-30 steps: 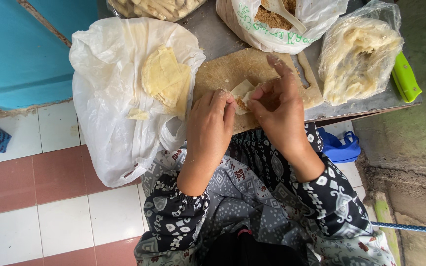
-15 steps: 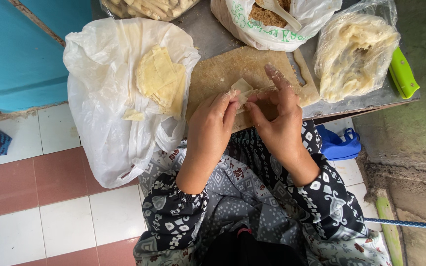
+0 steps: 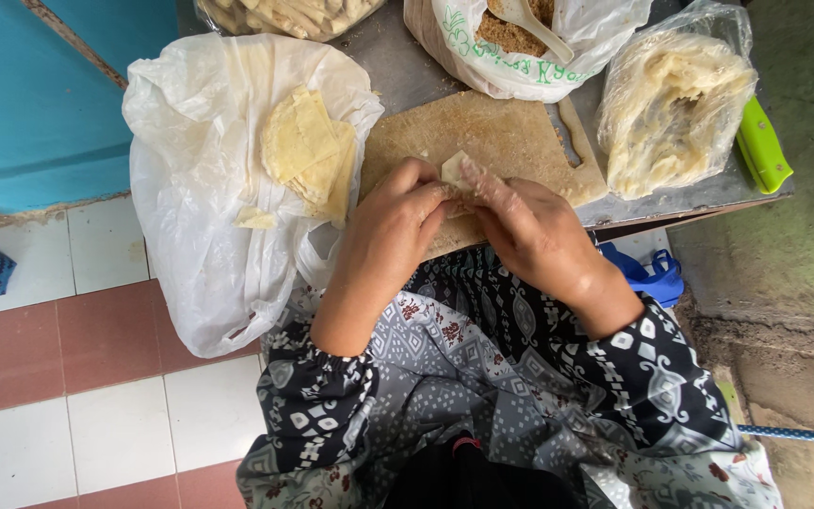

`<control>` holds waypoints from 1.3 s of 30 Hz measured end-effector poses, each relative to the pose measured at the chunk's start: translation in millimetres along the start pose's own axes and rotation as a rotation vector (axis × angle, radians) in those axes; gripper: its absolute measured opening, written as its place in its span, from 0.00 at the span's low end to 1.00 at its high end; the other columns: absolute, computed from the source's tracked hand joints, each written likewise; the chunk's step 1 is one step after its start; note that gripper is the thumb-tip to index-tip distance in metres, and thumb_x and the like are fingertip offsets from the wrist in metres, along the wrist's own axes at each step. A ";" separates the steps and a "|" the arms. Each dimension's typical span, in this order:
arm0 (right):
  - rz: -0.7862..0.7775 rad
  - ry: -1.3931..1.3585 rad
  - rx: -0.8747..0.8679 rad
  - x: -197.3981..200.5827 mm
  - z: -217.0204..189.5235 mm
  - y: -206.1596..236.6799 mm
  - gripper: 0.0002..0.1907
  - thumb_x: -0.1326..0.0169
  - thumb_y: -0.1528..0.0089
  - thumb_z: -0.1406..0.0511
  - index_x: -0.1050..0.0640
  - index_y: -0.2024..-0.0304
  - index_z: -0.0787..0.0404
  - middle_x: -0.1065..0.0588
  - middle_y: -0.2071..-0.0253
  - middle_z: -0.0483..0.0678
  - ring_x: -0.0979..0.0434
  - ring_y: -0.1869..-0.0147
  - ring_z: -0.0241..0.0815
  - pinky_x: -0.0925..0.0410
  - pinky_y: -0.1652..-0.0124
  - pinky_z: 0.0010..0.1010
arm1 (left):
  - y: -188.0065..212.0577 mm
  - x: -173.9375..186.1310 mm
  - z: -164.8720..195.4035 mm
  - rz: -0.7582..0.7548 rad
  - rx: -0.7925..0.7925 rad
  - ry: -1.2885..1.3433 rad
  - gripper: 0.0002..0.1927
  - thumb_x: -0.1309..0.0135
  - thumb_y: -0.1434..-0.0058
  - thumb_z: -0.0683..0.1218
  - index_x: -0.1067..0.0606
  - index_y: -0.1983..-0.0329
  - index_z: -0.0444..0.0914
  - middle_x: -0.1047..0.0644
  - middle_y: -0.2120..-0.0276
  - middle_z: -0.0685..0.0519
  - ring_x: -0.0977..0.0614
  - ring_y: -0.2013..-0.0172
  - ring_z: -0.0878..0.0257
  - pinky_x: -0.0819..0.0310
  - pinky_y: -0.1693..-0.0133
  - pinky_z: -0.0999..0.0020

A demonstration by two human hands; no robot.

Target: The person cuts thin pastry sheets on a cutting board with a knife, spoons a brown sugar filling onto a cut piece, and folds the wrapper over the filling into a small filled pastry, repeating the cycle and setting finished pieces aside.

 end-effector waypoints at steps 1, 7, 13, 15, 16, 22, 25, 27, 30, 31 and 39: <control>-0.048 0.030 0.033 3.5 -1.6 -0.5 0.34 0.38 0.36 0.75 0.35 0.29 0.62 0.22 0.58 0.53 0.20 0.55 0.55 0.28 0.55 0.43 | -1.2 1.4 -0.8 -0.024 -0.023 -0.031 0.05 0.43 0.37 0.38 0.22 0.60 0.33 0.24 0.54 0.48 0.19 0.54 0.48 0.25 0.54 0.56; -0.137 0.288 0.243 5.4 -8.2 -2.1 0.40 0.37 0.44 0.70 0.34 0.29 0.58 0.21 0.60 0.51 0.18 0.54 0.54 0.25 0.52 0.43 | 1.6 7.0 2.6 -0.096 -0.186 -0.074 0.08 0.43 0.40 0.40 0.22 0.58 0.33 0.25 0.50 0.48 0.20 0.52 0.48 0.24 0.52 0.56; 0.113 -0.224 -0.356 -12.0 14.2 6.6 0.42 0.38 0.37 0.73 0.42 0.24 0.57 0.19 0.57 0.50 0.16 0.55 0.41 0.25 0.55 0.30 | 2.0 7.5 5.0 -0.113 -0.227 -0.143 0.11 0.41 0.35 0.45 0.21 0.53 0.35 0.25 0.53 0.50 0.19 0.55 0.51 0.24 0.56 0.56; 0.098 -0.277 -0.435 -15.8 17.3 11.1 0.43 0.39 0.37 0.74 0.44 0.24 0.57 0.19 0.58 0.49 0.16 0.56 0.40 0.25 0.55 0.30 | 1.2 6.5 4.9 -0.116 -0.244 -0.160 0.11 0.41 0.35 0.46 0.21 0.52 0.35 0.25 0.53 0.50 0.19 0.56 0.51 0.24 0.56 0.56; 0.090 -0.301 -0.474 -16.5 19.2 12.6 0.44 0.39 0.37 0.74 0.45 0.24 0.57 0.19 0.59 0.49 0.16 0.56 0.39 0.25 0.56 0.29 | 0.4 5.7 4.1 -0.117 -0.245 -0.162 0.11 0.41 0.35 0.46 0.21 0.52 0.35 0.25 0.54 0.50 0.19 0.56 0.52 0.24 0.56 0.57; 0.081 -0.342 -0.404 -8.3 12.8 12.9 0.43 0.41 0.36 0.75 0.45 0.23 0.58 0.18 0.55 0.50 0.15 0.52 0.43 0.24 0.53 0.32 | 2.2 4.9 1.6 -0.092 -0.233 -0.126 0.11 0.42 0.36 0.43 0.21 0.52 0.35 0.24 0.53 0.50 0.18 0.55 0.51 0.23 0.56 0.57; 0.048 -0.145 -0.137 -3.2 4.2 10.0 0.43 0.40 0.38 0.76 0.43 0.24 0.58 0.20 0.53 0.53 0.18 0.51 0.51 0.27 0.49 0.37 | 2.5 3.8 -1.2 -0.096 -0.231 -0.134 0.10 0.43 0.37 0.42 0.22 0.53 0.35 0.23 0.53 0.49 0.18 0.55 0.50 0.23 0.55 0.56; 0.016 0.021 -0.103 -5.5 4.5 10.1 0.42 0.38 0.38 0.75 0.41 0.26 0.58 0.20 0.58 0.53 0.19 0.56 0.55 0.28 0.51 0.42 | 2.7 2.7 -2.3 -0.092 -0.225 -0.140 0.11 0.43 0.37 0.41 0.22 0.53 0.35 0.23 0.53 0.48 0.18 0.55 0.49 0.23 0.55 0.56; 0.097 0.037 -0.065 -8.1 4.8 12.3 0.41 0.37 0.38 0.74 0.40 0.26 0.59 0.19 0.57 0.52 0.19 0.55 0.54 0.29 0.51 0.41 | 3.3 2.4 -2.1 -0.069 -0.215 -0.130 0.12 0.43 0.37 0.41 0.21 0.51 0.34 0.22 0.52 0.47 0.18 0.54 0.48 0.23 0.55 0.56; 0.143 0.001 -0.052 -9.1 4.7 13.5 0.41 0.37 0.37 0.74 0.41 0.26 0.60 0.18 0.55 0.51 0.18 0.54 0.53 0.29 0.51 0.40 | 3.5 2.4 -2.2 -0.066 -0.206 -0.120 0.13 0.43 0.37 0.41 0.21 0.50 0.34 0.22 0.51 0.48 0.18 0.54 0.48 0.22 0.55 0.56; 0.199 -0.305 -0.469 -21.7 19.4 25.0 0.44 0.39 0.35 0.75 0.47 0.23 0.58 0.18 0.56 0.51 0.15 0.52 0.38 0.25 0.54 0.28 | 1.9 1.9 2.1 -0.097 -0.268 -0.160 0.12 0.41 0.36 0.45 0.20 0.51 0.37 0.23 0.53 0.52 0.19 0.53 0.53 0.23 0.55 0.59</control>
Point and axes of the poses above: each hand's wrist, its own y-axis away from the middle knuckle, its own x-axis out of the back of the hand, z = x × y, the point moved 4 cm from there along -y, towards the middle knuckle
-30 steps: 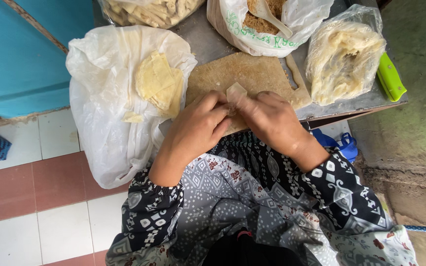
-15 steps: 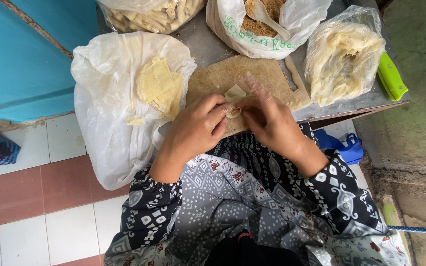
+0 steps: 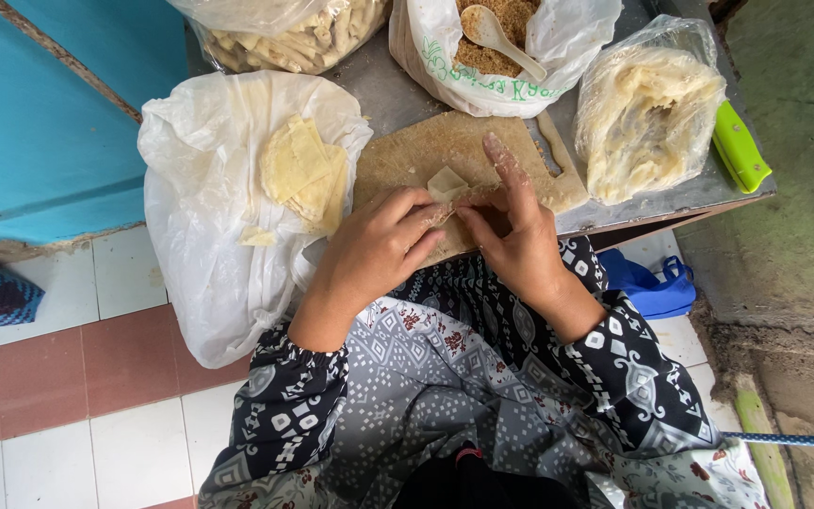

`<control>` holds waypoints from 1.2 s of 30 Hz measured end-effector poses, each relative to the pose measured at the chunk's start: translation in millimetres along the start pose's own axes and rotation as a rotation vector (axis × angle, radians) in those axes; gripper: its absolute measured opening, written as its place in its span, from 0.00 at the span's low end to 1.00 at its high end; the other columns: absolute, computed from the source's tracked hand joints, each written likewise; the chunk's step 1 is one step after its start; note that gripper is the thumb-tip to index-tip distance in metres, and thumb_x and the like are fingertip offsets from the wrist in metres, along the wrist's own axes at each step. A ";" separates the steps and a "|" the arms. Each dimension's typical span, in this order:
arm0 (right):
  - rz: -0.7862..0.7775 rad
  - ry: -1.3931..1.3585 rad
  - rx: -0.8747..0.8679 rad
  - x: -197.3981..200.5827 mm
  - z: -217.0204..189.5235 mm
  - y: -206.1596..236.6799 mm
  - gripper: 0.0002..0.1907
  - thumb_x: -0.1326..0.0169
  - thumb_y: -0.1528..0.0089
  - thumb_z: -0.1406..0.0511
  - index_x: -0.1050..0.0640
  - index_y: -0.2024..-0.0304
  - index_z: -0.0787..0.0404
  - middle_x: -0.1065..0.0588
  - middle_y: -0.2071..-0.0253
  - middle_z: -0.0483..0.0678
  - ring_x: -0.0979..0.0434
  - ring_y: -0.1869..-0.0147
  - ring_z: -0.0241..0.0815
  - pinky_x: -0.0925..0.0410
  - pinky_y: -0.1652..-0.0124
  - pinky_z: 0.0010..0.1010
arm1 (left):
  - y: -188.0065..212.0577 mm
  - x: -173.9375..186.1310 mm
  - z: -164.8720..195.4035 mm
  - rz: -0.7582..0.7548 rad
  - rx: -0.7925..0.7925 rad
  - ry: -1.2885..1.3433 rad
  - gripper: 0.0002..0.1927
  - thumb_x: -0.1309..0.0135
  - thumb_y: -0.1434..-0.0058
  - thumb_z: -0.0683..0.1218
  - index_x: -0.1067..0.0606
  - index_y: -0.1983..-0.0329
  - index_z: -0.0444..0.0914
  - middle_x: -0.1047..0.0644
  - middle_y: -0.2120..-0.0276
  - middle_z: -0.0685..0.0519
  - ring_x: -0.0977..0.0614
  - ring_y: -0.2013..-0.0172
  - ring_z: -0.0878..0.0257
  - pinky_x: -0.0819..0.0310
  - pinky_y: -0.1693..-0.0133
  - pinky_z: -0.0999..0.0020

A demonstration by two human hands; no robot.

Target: The person cuts thin pastry sheets on a cutting board with a knife, spoons a brown sugar filling onto a cut piece, and folds the wrapper over the filling into a small filled pastry, repeating the cycle and setting finished pieces aside.

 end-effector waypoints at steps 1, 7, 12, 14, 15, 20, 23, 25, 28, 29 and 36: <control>0.008 -0.005 -0.012 -0.6 -0.1 -0.2 0.44 0.39 0.35 0.75 0.47 0.23 0.57 0.18 0.56 0.51 0.16 0.52 0.38 0.25 0.54 0.28 | -1.0 -0.7 0.4 -0.011 -0.003 -0.015 0.11 0.42 0.35 0.44 0.20 0.50 0.37 0.23 0.53 0.52 0.19 0.54 0.54 0.23 0.55 0.59; 0.033 0.132 0.090 -1.6 -16.4 -1.3 0.43 0.39 0.35 0.74 0.46 0.23 0.58 0.18 0.57 0.51 0.14 0.55 0.43 0.24 0.55 0.29 | -10.4 -3.3 -0.9 -0.050 -0.005 -0.095 0.07 0.44 0.35 0.42 0.22 0.55 0.36 0.24 0.58 0.50 0.19 0.55 0.52 0.23 0.56 0.57; 0.033 0.235 0.247 -2.2 -31.6 -2.5 0.46 0.37 0.37 0.74 0.46 0.23 0.59 0.18 0.57 0.52 0.16 0.56 0.45 0.25 0.54 0.33 | -28.3 -10.7 -17.8 -0.169 0.093 -0.041 0.05 0.43 0.36 0.42 0.25 0.62 0.34 0.22 0.64 0.45 0.19 0.61 0.47 0.25 0.60 0.53; 0.021 0.164 0.093 -3.4 -25.8 -8.5 0.46 0.37 0.38 0.74 0.46 0.23 0.59 0.19 0.61 0.51 0.17 0.59 0.41 0.25 0.57 0.29 | -37.7 -10.3 -25.1 -0.177 0.111 0.063 0.08 0.41 0.37 0.43 0.26 0.62 0.34 0.21 0.65 0.44 0.18 0.63 0.46 0.26 0.62 0.51; 0.009 0.103 -0.028 -3.8 -20.5 -11.4 0.46 0.37 0.39 0.74 0.46 0.24 0.59 0.20 0.63 0.49 0.17 0.60 0.39 0.26 0.59 0.28 | -40.5 -10.7 -28.2 -0.196 0.137 0.097 0.07 0.41 0.38 0.43 0.26 0.64 0.34 0.20 0.66 0.45 0.18 0.64 0.47 0.25 0.62 0.53; -0.053 -0.136 -0.195 -4.9 -5.9 -29.9 0.44 0.40 0.39 0.77 0.44 0.25 0.58 0.25 0.65 0.45 0.24 0.62 0.34 0.29 0.61 0.25 | -49.0 -14.6 -43.7 -0.299 0.265 0.268 0.06 0.42 0.40 0.42 0.26 0.64 0.35 0.19 0.70 0.48 0.15 0.67 0.55 0.24 0.65 0.59; -0.112 -0.118 -0.129 -4.3 -4.5 -33.8 0.44 0.41 0.40 0.78 0.44 0.25 0.58 0.26 0.63 0.45 0.24 0.62 0.35 0.29 0.61 0.26 | -44.1 -14.3 -49.7 -0.278 0.300 0.275 0.05 0.40 0.38 0.43 0.23 0.64 0.37 0.19 0.69 0.49 0.16 0.67 0.56 0.24 0.65 0.60; -0.142 -0.038 -0.016 -3.5 -7.7 -32.0 0.42 0.41 0.38 0.77 0.44 0.25 0.59 0.24 0.62 0.48 0.22 0.60 0.37 0.27 0.60 0.27 | -38.7 -13.1 -41.9 -0.181 0.137 0.144 0.05 0.40 0.37 0.44 0.23 0.62 0.37 0.20 0.67 0.49 0.17 0.67 0.55 0.24 0.66 0.60; -0.152 0.187 0.199 -0.8 -15.5 -26.5 0.39 0.41 0.37 0.76 0.40 0.26 0.60 0.22 0.60 0.52 0.19 0.56 0.47 0.26 0.55 0.35 | -20.2 -6.9 -27.3 -0.079 -0.044 -0.068 0.05 0.41 0.35 0.42 0.22 0.59 0.36 0.21 0.63 0.50 0.18 0.64 0.54 0.24 0.62 0.60; -0.156 0.212 0.240 0.3 -17.4 -24.8 0.38 0.41 0.37 0.76 0.40 0.26 0.61 0.22 0.58 0.53 0.19 0.55 0.50 0.27 0.54 0.37 | -13.7 -4.3 -22.6 -0.052 -0.092 -0.141 0.05 0.42 0.35 0.42 0.22 0.57 0.36 0.21 0.61 0.50 0.18 0.62 0.54 0.24 0.61 0.60; -0.137 0.363 0.452 1.2 -31.2 -23.8 0.37 0.38 0.38 0.72 0.38 0.29 0.61 0.23 0.58 0.55 0.22 0.55 0.58 0.28 0.54 0.44 | -11.0 -3.9 -15.0 -0.037 -0.128 -0.192 0.09 0.41 0.39 0.43 0.21 0.56 0.37 0.24 0.60 0.52 0.20 0.56 0.55 0.25 0.54 0.59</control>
Point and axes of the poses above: each hand's wrist, its own y-axis away from the middle knuckle, its own x-axis out of the back of the hand, z = x × y, the point moved 4 cm from there along -y, towards the middle knuckle
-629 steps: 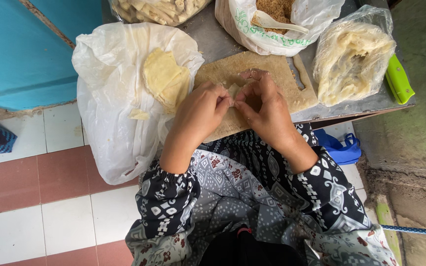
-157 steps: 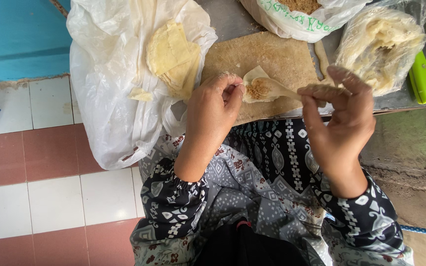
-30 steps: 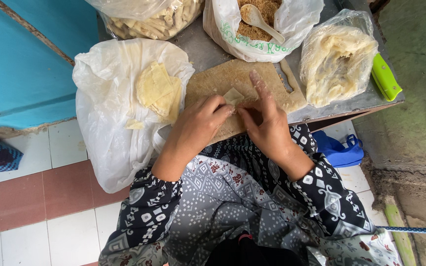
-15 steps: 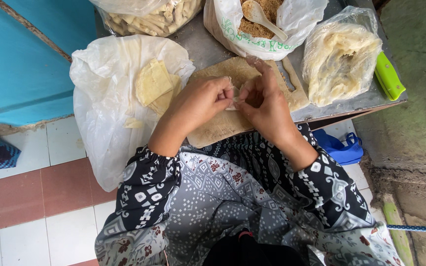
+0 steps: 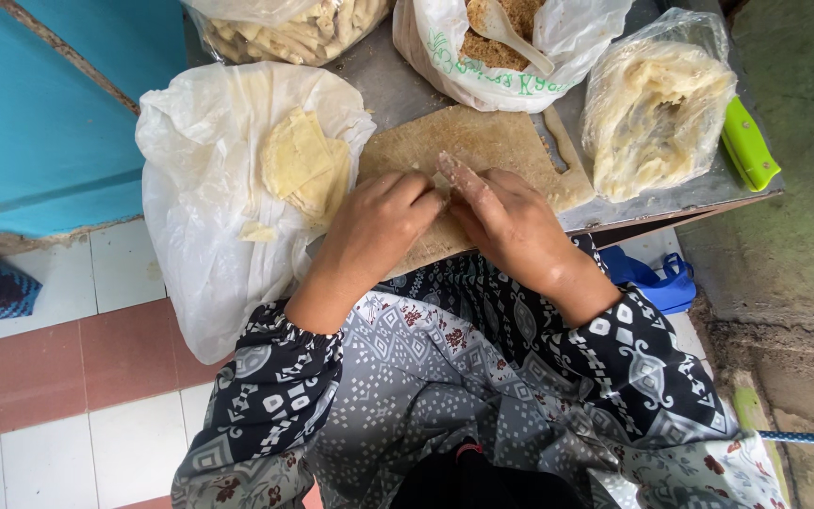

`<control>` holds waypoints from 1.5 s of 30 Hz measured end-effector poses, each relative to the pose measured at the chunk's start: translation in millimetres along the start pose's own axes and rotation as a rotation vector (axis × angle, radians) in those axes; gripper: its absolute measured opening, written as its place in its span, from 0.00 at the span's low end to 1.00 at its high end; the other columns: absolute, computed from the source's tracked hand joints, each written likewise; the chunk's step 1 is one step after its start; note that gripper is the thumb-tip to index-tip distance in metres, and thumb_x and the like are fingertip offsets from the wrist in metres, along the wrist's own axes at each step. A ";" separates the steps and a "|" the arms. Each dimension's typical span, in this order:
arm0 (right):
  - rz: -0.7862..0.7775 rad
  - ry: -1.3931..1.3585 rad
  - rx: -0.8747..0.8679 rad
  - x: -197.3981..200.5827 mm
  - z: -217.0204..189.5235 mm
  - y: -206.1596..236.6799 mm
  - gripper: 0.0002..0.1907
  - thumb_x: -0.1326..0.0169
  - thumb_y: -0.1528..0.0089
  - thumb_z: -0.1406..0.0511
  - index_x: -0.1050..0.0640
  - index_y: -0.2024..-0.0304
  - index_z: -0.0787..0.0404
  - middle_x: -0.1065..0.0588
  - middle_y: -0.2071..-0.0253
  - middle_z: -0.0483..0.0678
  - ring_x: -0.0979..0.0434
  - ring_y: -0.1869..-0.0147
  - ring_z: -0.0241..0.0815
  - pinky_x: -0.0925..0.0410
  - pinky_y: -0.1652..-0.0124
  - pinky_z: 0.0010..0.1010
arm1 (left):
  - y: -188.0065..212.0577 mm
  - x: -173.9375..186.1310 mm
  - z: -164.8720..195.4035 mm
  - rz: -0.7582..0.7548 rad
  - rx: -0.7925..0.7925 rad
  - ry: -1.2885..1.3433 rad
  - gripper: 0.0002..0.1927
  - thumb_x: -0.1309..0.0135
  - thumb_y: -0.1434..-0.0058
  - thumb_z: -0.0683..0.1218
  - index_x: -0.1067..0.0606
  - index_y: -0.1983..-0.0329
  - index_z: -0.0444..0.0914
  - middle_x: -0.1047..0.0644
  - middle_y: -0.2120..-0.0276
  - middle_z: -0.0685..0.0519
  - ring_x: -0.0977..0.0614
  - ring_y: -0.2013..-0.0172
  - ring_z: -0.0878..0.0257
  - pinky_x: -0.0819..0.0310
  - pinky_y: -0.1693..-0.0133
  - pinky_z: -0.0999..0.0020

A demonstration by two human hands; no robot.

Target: The person cuts thin pastry sheets on a cutting board with a knife, spoons a brown sugar filling onto a cut piece, and folds the wrapper over the filling into a small filled pastry, repeating the cycle and setting finished pieces aside.

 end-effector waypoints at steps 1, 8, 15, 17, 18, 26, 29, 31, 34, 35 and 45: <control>0.002 0.010 -0.010 0.1 -0.5 -1.6 0.38 0.37 0.38 0.72 0.38 0.29 0.61 0.23 0.60 0.54 0.22 0.56 0.57 0.28 0.54 0.44 | -2.7 -1.4 -0.6 0.022 0.019 0.011 0.08 0.41 0.38 0.43 0.21 0.57 0.37 0.24 0.58 0.52 0.20 0.55 0.54 0.25 0.54 0.59; -0.045 -0.448 -0.604 -4.4 24.4 -12.0 0.42 0.41 0.41 0.77 0.43 0.28 0.60 0.23 0.66 0.49 0.20 0.62 0.39 0.28 0.59 0.30 | -21.4 -24.2 -33.5 -0.219 0.509 0.431 0.09 0.38 0.39 0.48 0.20 0.65 0.36 0.18 0.66 0.49 0.15 0.64 0.55 0.22 0.60 0.60; -0.025 -0.419 -0.408 -5.8 22.5 -10.3 0.41 0.43 0.39 0.77 0.44 0.26 0.61 0.23 0.61 0.50 0.19 0.56 0.42 0.27 0.54 0.32 | -29.2 -18.2 -25.0 -0.162 0.451 0.360 0.07 0.39 0.41 0.45 0.21 0.63 0.36 0.19 0.68 0.47 0.16 0.64 0.51 0.24 0.60 0.57; -0.015 -0.309 -0.328 -4.8 18.6 -3.6 0.40 0.43 0.37 0.76 0.43 0.26 0.61 0.22 0.59 0.51 0.19 0.54 0.46 0.27 0.53 0.35 | -17.6 -7.9 -13.0 -0.051 0.268 0.210 0.05 0.40 0.36 0.43 0.19 0.60 0.37 0.20 0.64 0.46 0.20 0.60 0.46 0.26 0.57 0.53; -0.014 -0.257 -0.284 -3.7 16.8 -1.1 0.39 0.42 0.37 0.76 0.43 0.25 0.61 0.22 0.58 0.52 0.19 0.53 0.49 0.28 0.52 0.37 | -12.6 -5.6 -9.5 -0.025 0.224 0.212 0.07 0.40 0.37 0.44 0.20 0.59 0.36 0.21 0.62 0.46 0.20 0.59 0.47 0.27 0.57 0.53; -0.018 -0.084 -0.151 -5.5 9.7 -5.1 0.40 0.39 0.38 0.73 0.41 0.27 0.61 0.21 0.57 0.52 0.22 0.50 0.57 0.30 0.50 0.43 | -7.0 -8.6 -7.0 0.078 0.149 0.057 0.11 0.40 0.40 0.45 0.23 0.58 0.34 0.24 0.58 0.45 0.22 0.56 0.46 0.28 0.56 0.53; -0.056 -0.223 -0.236 -3.3 7.9 -1.8 0.41 0.40 0.37 0.73 0.43 0.25 0.63 0.21 0.59 0.52 0.21 0.50 0.54 0.30 0.50 0.41 | 2.2 -12.3 -7.7 0.014 0.298 0.268 0.06 0.41 0.36 0.45 0.22 0.61 0.37 0.24 0.61 0.47 0.22 0.57 0.46 0.28 0.55 0.52; -0.062 -0.254 -0.278 -3.3 6.7 -0.3 0.41 0.40 0.37 0.73 0.43 0.25 0.62 0.20 0.59 0.51 0.20 0.51 0.52 0.29 0.51 0.40 | 4.5 -15.8 -9.7 -0.002 0.373 0.285 0.06 0.42 0.36 0.46 0.22 0.62 0.38 0.22 0.62 0.47 0.21 0.56 0.46 0.27 0.55 0.52; -0.020 -0.100 -0.162 -2.4 -0.3 -1.8 0.43 0.38 0.38 0.73 0.44 0.25 0.61 0.20 0.59 0.50 0.22 0.51 0.55 0.31 0.49 0.43 | 0.9 -22.5 -14.0 -0.043 0.436 0.253 0.08 0.43 0.36 0.48 0.21 0.62 0.38 0.21 0.62 0.46 0.20 0.56 0.45 0.27 0.55 0.50; 0.013 -0.098 -0.144 -2.3 -2.1 -1.7 0.43 0.38 0.38 0.74 0.45 0.25 0.60 0.20 0.57 0.50 0.21 0.50 0.54 0.30 0.48 0.42 | -0.9 -24.7 -15.5 -0.061 0.452 0.234 0.08 0.43 0.36 0.48 0.21 0.63 0.38 0.20 0.62 0.46 0.20 0.56 0.44 0.27 0.55 0.50; 0.035 -0.277 -0.305 -14.0 3.0 6.1 0.45 0.38 0.37 0.74 0.46 0.23 0.62 0.20 0.57 0.50 0.18 0.54 0.44 0.26 0.52 0.34 | -9.8 -11.8 -29.5 -0.147 0.563 0.394 0.08 0.40 0.38 0.47 0.21 0.59 0.38 0.18 0.62 0.48 0.16 0.58 0.52 0.23 0.55 0.57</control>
Point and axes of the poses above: each hand's wrist, its own y-axis away from the middle knuckle, its own x-axis out of the back of the hand, z = x × y, the point moved 4 cm from there along -y, towards the middle knuckle
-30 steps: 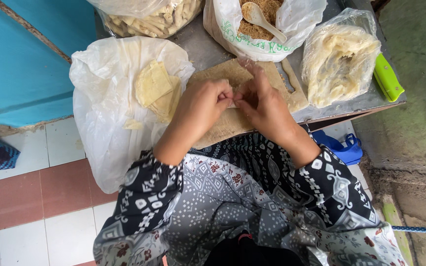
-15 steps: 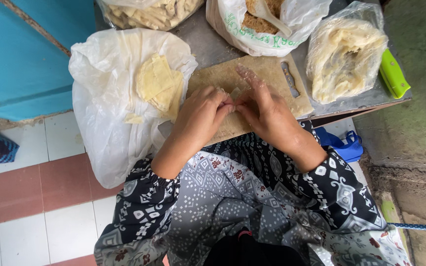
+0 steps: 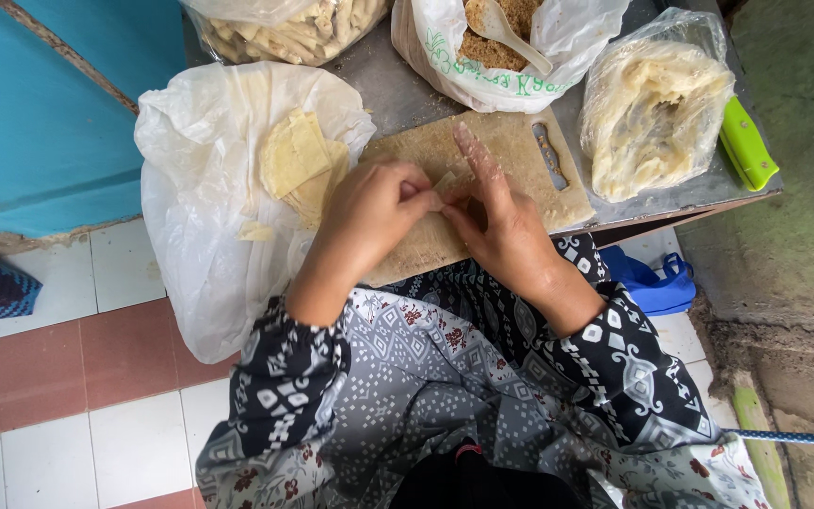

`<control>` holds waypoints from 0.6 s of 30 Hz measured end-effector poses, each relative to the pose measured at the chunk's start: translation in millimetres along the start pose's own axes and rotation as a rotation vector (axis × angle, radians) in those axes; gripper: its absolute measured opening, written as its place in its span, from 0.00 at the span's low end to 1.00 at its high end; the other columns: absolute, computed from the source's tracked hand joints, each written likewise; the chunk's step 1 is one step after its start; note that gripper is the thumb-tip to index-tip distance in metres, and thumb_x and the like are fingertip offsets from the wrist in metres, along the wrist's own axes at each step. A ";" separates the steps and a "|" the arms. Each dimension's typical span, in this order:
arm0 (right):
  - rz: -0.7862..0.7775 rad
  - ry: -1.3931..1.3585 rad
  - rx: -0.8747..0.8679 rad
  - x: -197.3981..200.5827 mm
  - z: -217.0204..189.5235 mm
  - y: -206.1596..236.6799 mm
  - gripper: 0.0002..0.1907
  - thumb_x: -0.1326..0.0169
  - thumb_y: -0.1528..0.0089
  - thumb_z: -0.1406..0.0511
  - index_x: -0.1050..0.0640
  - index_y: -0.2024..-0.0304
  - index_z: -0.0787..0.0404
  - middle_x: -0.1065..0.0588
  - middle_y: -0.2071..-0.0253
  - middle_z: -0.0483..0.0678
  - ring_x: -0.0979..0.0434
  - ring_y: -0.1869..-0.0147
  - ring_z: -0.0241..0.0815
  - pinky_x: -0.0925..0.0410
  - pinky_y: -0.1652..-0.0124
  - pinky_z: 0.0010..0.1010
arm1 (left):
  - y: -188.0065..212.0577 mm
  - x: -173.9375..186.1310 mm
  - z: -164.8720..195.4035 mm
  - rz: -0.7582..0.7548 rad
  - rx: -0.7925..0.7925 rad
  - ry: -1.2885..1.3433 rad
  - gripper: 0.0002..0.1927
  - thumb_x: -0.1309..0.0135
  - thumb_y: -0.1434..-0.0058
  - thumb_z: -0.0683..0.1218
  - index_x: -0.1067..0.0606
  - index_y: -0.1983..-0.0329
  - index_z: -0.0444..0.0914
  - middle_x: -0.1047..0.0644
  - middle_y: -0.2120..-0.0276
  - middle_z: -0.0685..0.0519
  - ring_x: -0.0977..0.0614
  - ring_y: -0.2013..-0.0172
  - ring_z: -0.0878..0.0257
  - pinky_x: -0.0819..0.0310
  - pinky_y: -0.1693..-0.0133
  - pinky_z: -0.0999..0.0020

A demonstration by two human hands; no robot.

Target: The person cuts thin pastry sheets on a cutting board with a knife, spoons a brown sugar filling onto a cut piece, and folds the wrapper over the filling into a small filled pastry, repeating the cycle and setting finished pieces aside.

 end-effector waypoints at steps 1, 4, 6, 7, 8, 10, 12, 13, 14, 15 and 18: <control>0.016 0.022 0.019 0.1 0.2 0.6 0.44 0.38 0.37 0.73 0.45 0.23 0.61 0.20 0.57 0.50 0.18 0.53 0.45 0.26 0.51 0.34 | 9.0 6.0 6.3 0.158 -0.094 -0.023 0.08 0.40 0.37 0.44 0.22 0.57 0.38 0.19 0.61 0.48 0.16 0.57 0.52 0.24 0.53 0.58; 0.064 0.155 0.148 0.1 -3.0 2.6 0.44 0.36 0.38 0.72 0.44 0.24 0.61 0.19 0.58 0.49 0.20 0.52 0.49 0.29 0.48 0.38 | 36.5 2.6 18.7 0.343 -0.176 -0.086 0.10 0.42 0.31 0.40 0.24 0.48 0.39 0.19 0.58 0.51 0.17 0.55 0.56 0.24 0.51 0.62; 0.061 0.165 0.146 -1.6 -2.1 3.2 0.43 0.36 0.37 0.73 0.44 0.24 0.62 0.19 0.57 0.49 0.20 0.52 0.50 0.30 0.48 0.39 | 50.1 -7.1 25.3 0.347 -0.239 -0.154 0.17 0.44 0.30 0.37 0.27 0.39 0.38 0.20 0.52 0.50 0.18 0.51 0.56 0.25 0.48 0.62; 0.062 0.171 0.150 -2.3 -2.0 3.3 0.43 0.37 0.37 0.73 0.43 0.24 0.63 0.19 0.57 0.50 0.20 0.52 0.50 0.30 0.48 0.39 | 54.9 -12.5 30.0 0.334 -0.311 -0.201 0.22 0.46 0.32 0.36 0.30 0.35 0.37 0.21 0.48 0.49 0.19 0.47 0.54 0.26 0.45 0.61; 0.065 0.160 0.145 -2.7 -1.7 3.4 0.43 0.37 0.37 0.73 0.43 0.24 0.62 0.19 0.57 0.50 0.20 0.51 0.50 0.29 0.47 0.38 | 59.6 -17.1 33.7 0.319 -0.381 -0.246 0.27 0.48 0.33 0.35 0.33 0.31 0.36 0.22 0.43 0.47 0.20 0.43 0.53 0.27 0.43 0.59; 0.078 0.144 0.132 -2.3 -1.2 3.8 0.42 0.37 0.36 0.74 0.43 0.24 0.62 0.19 0.55 0.50 0.19 0.50 0.49 0.29 0.47 0.37 | 61.9 -22.0 32.9 0.309 -0.359 -0.255 0.31 0.50 0.34 0.34 0.38 0.27 0.35 0.24 0.39 0.46 0.21 0.40 0.52 0.28 0.40 0.59; 0.072 0.154 0.133 -1.9 -1.9 4.7 0.43 0.37 0.37 0.74 0.43 0.24 0.63 0.19 0.55 0.50 0.20 0.50 0.49 0.29 0.47 0.38 | 62.4 -26.2 32.5 0.291 -0.347 -0.289 0.34 0.51 0.34 0.35 0.42 0.25 0.35 0.25 0.37 0.45 0.23 0.37 0.51 0.28 0.38 0.58; 0.068 0.158 0.134 -1.7 -2.5 5.2 0.43 0.37 0.37 0.74 0.43 0.24 0.63 0.19 0.55 0.50 0.20 0.50 0.49 0.29 0.47 0.38 | 62.8 -27.9 32.3 0.284 -0.342 -0.321 0.34 0.51 0.34 0.35 0.43 0.24 0.35 0.26 0.36 0.45 0.23 0.37 0.51 0.29 0.38 0.58; 0.069 0.149 0.127 -1.0 -2.8 5.8 0.43 0.37 0.37 0.74 0.43 0.24 0.63 0.19 0.55 0.50 0.20 0.50 0.50 0.29 0.47 0.38 | 63.0 -28.9 31.8 0.278 -0.337 -0.355 0.35 0.51 0.34 0.36 0.45 0.24 0.36 0.26 0.36 0.45 0.24 0.36 0.51 0.29 0.37 0.58; 0.068 0.139 0.120 -0.7 -3.3 6.4 0.44 0.37 0.38 0.74 0.43 0.24 0.63 0.20 0.54 0.50 0.20 0.50 0.50 0.28 0.48 0.37 | 63.8 -29.6 32.0 0.280 -0.342 -0.364 0.35 0.51 0.33 0.36 0.45 0.23 0.35 0.26 0.36 0.45 0.24 0.36 0.51 0.29 0.37 0.59; 0.083 0.135 0.095 -0.3 -4.3 7.6 0.44 0.36 0.39 0.75 0.43 0.24 0.63 0.22 0.56 0.52 0.22 0.53 0.50 0.29 0.51 0.37 | 64.7 -32.2 32.8 0.288 -0.344 -0.400 0.34 0.51 0.32 0.38 0.46 0.23 0.35 0.26 0.35 0.45 0.24 0.35 0.52 0.29 0.37 0.60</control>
Point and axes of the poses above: each hand's wrist, its own y-axis away from the middle knuckle, its own x-axis out of the back of the hand, z = x × y, the point moved 4 cm from there along -y, towards the middle knuckle
